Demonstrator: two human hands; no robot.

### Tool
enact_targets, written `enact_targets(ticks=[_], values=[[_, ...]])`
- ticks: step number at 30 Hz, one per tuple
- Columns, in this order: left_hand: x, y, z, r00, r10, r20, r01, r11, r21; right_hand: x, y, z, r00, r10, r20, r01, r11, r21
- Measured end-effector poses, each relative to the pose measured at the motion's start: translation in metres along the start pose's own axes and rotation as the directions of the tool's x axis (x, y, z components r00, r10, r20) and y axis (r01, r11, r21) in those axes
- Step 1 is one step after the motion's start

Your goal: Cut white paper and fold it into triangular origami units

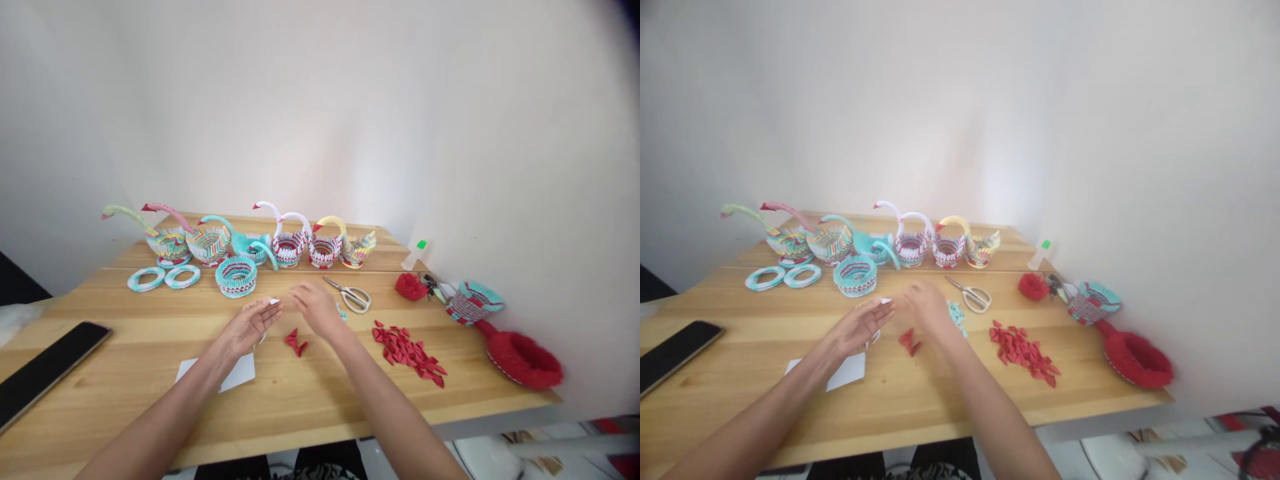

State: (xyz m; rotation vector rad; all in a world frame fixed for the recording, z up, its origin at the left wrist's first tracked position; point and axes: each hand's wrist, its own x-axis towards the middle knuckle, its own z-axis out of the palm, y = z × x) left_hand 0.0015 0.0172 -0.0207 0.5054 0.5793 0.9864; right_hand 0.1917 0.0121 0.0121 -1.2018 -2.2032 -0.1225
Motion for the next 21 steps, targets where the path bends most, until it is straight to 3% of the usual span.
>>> enact_targets(ticks=[3,5,6,11,14,17,19,21], values=[[-0.003,0.002,0.003,1.000,0.004,-0.014,-0.004,1.000,-0.022,-0.016,0.046,-0.021,0.963,0.228,0.145,-0.201,0.963,-0.182],[-0.004,0.003,0.003,1.000,0.010,0.014,-0.010,0.999,-0.040,-0.035,0.073,-0.032,0.863,0.469,0.187,-0.387,0.852,-0.352],[-0.004,0.003,0.002,0.999,0.015,0.028,-0.014,0.999,-0.048,-0.045,0.084,-0.035,0.840,0.511,0.183,-0.418,0.824,-0.382],[-0.003,0.003,-0.002,0.996,0.036,0.076,-0.032,0.998,-0.050,-0.078,0.102,-0.038,0.803,0.552,0.224,-0.438,0.802,-0.407],[-0.004,0.002,-0.002,0.993,0.025,0.118,-0.022,0.999,-0.027,-0.077,0.106,-0.039,0.749,0.596,0.289,-0.478,0.788,-0.387],[-0.005,0.001,-0.001,0.991,0.005,0.135,-0.002,1.000,-0.024,-0.070,0.110,-0.048,0.733,0.585,0.347,-0.485,0.807,-0.337],[-0.004,0.001,-0.001,0.994,-0.009,0.107,0.012,0.999,-0.030,-0.067,0.104,-0.056,0.748,0.559,0.358,-0.516,0.829,-0.215],[-0.003,0.002,-0.001,0.997,-0.026,0.076,0.029,0.999,-0.041,-0.069,0.086,-0.065,0.780,0.515,0.356,-0.565,0.823,0.049]])
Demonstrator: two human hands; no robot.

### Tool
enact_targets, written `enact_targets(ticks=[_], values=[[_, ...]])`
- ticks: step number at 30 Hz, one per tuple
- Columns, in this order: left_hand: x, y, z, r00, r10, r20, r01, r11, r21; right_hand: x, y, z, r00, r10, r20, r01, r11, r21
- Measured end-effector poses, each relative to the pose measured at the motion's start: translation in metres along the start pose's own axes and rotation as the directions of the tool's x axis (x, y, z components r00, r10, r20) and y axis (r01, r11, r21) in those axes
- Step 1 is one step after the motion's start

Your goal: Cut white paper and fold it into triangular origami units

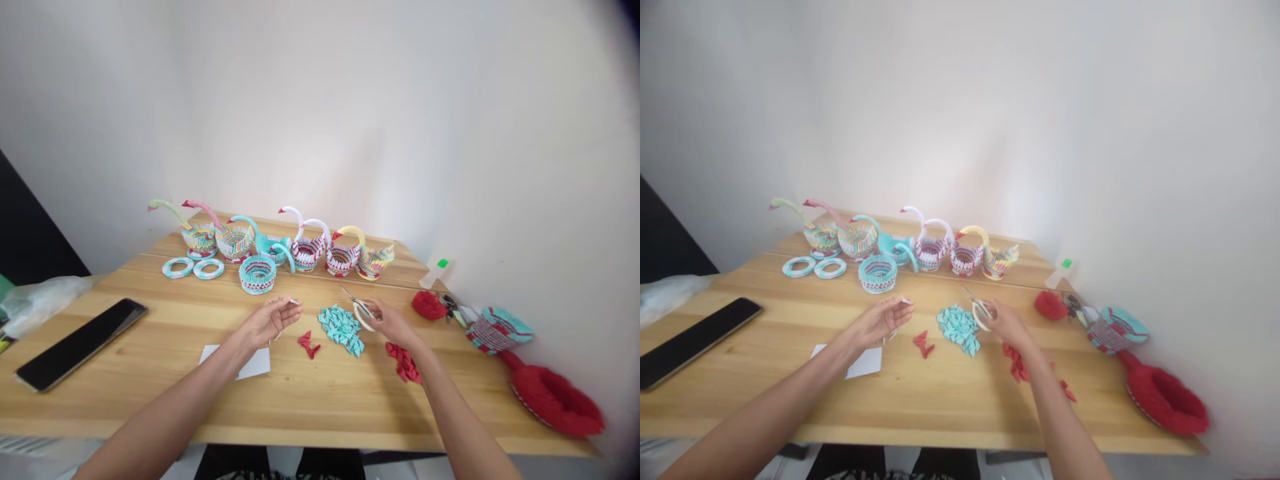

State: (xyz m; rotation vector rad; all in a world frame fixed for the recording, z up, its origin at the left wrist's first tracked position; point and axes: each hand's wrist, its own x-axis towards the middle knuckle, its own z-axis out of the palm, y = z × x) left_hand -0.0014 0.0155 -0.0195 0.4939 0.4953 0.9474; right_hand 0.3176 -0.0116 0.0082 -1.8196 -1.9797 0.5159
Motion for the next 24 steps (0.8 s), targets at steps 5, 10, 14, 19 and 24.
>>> enact_targets(ticks=[5,10,14,19,24], values=[[0.001,-0.001,-0.002,0.999,-0.040,-0.008,0.039,0.999,-0.006,-0.060,-0.057,0.019,0.990,-0.141,0.024,0.123,0.922,0.369],[-0.003,-0.003,0.002,0.997,-0.071,0.039,0.069,0.997,0.044,-0.092,-0.085,0.049,0.979,-0.186,-0.077,0.200,0.948,0.247],[-0.005,-0.004,0.006,0.995,-0.075,0.059,0.072,0.996,0.055,-0.095,-0.090,0.049,0.971,-0.226,-0.072,0.236,0.952,0.194],[-0.005,-0.005,0.007,0.995,-0.079,0.054,0.077,0.996,0.041,-0.094,-0.096,0.044,0.971,-0.237,-0.020,0.236,0.950,0.204],[-0.007,-0.003,0.010,0.996,-0.083,0.045,0.081,0.996,0.045,-0.091,-0.095,0.047,0.971,-0.240,-0.007,0.237,0.950,0.202]])
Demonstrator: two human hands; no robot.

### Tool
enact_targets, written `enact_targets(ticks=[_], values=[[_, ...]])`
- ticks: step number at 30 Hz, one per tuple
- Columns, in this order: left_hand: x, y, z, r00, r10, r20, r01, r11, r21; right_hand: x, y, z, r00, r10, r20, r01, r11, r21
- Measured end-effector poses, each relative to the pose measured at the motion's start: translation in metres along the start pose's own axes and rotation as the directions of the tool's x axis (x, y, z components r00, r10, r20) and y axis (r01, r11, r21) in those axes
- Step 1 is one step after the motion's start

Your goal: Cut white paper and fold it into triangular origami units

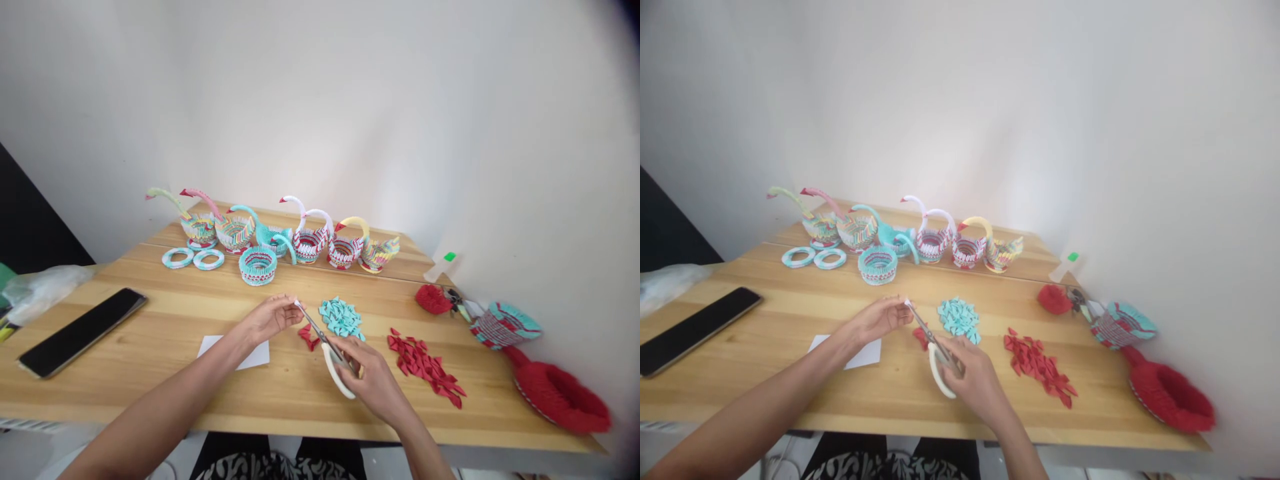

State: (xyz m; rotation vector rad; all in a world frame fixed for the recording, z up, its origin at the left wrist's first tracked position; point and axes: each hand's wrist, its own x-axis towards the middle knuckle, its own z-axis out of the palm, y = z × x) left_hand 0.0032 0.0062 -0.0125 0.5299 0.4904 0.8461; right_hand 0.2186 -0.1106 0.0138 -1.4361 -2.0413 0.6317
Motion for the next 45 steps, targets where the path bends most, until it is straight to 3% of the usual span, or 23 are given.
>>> enact_targets(ticks=[4,10,15,18,22,27,45], values=[[0.000,0.000,-0.001,1.000,0.017,0.008,-0.017,0.999,0.051,-0.001,0.000,0.001,1.000,-0.023,-0.005,0.023,0.999,-0.046],[0.004,-0.004,-0.003,0.981,0.191,0.009,-0.188,0.951,0.245,-0.001,-0.011,0.007,0.992,-0.065,-0.107,0.036,0.966,-0.255],[0.003,-0.002,-0.001,0.982,0.190,0.007,-0.187,0.957,0.223,0.007,-0.008,0.005,0.993,0.114,0.028,-0.117,0.980,0.161],[0.002,0.000,-0.002,0.987,0.158,-0.018,-0.153,0.974,0.167,0.009,-0.003,0.001,0.987,0.137,0.078,-0.154,0.946,0.284],[0.003,0.001,-0.005,0.990,0.120,-0.068,-0.113,0.989,0.091,0.006,-0.002,-0.004,0.985,0.149,0.087,-0.168,0.945,0.281],[0.006,-0.001,-0.010,0.996,0.079,-0.031,-0.078,0.996,0.036,0.006,-0.004,-0.004,0.985,0.135,0.109,-0.161,0.945,0.284],[0.005,-0.001,-0.006,1.000,0.026,-0.018,-0.026,1.000,0.017,0.006,-0.002,-0.001,0.990,0.108,0.092,-0.128,0.958,0.257]])
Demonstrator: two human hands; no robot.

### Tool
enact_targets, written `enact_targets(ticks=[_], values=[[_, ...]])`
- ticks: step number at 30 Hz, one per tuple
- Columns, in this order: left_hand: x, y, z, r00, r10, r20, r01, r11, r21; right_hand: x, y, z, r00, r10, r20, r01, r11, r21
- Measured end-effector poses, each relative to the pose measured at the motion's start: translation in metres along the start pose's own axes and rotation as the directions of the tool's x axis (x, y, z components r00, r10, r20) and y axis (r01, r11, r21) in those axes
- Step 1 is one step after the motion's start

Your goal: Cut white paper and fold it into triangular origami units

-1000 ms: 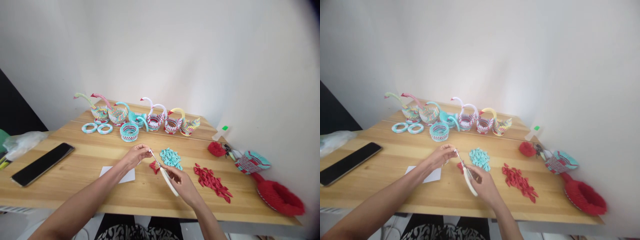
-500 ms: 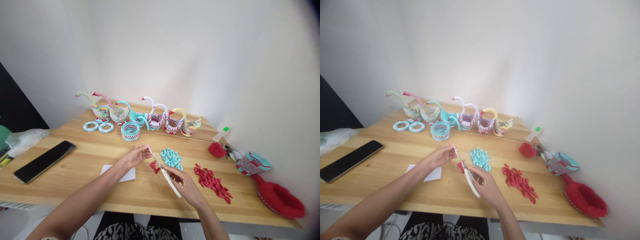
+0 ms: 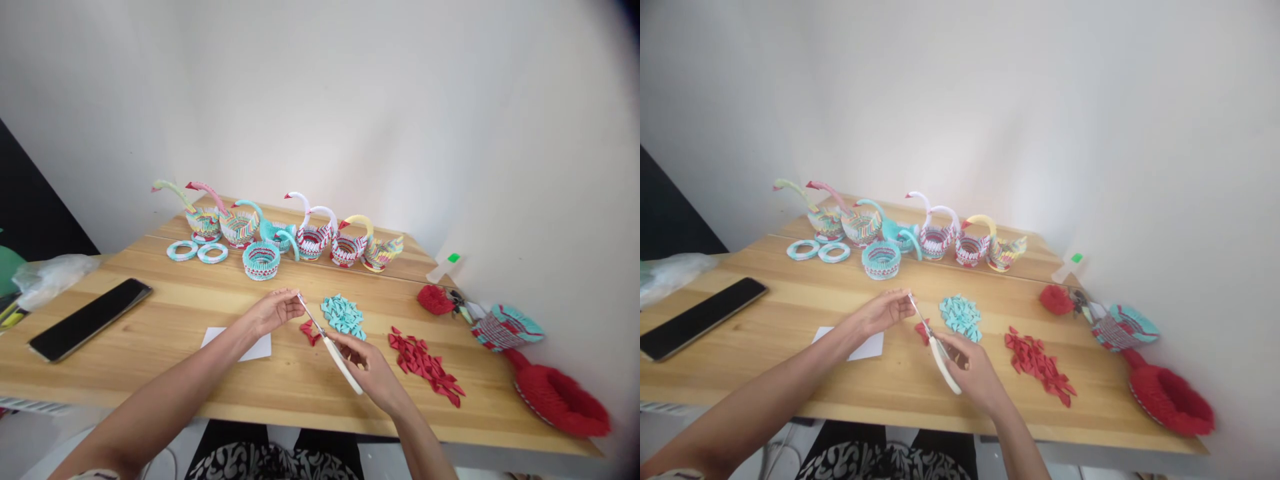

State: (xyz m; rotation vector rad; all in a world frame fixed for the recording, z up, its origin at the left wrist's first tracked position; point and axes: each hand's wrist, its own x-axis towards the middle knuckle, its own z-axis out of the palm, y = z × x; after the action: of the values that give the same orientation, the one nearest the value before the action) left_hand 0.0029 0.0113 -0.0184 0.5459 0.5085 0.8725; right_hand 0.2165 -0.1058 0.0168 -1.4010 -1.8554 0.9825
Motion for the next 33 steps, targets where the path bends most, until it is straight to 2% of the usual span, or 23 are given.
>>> enact_targets(ticks=[24,33], values=[[0.0015,-0.0021,-0.0063,0.999,0.003,0.045,-0.004,1.000,0.024,0.0005,0.0005,0.0017,1.000,-0.012,-0.013,0.012,0.999,-0.040],[0.0008,-0.0012,-0.0033,1.000,-0.010,0.021,0.010,1.000,-0.006,-0.0007,0.0025,0.0017,1.000,-0.004,-0.014,0.004,1.000,-0.018]])
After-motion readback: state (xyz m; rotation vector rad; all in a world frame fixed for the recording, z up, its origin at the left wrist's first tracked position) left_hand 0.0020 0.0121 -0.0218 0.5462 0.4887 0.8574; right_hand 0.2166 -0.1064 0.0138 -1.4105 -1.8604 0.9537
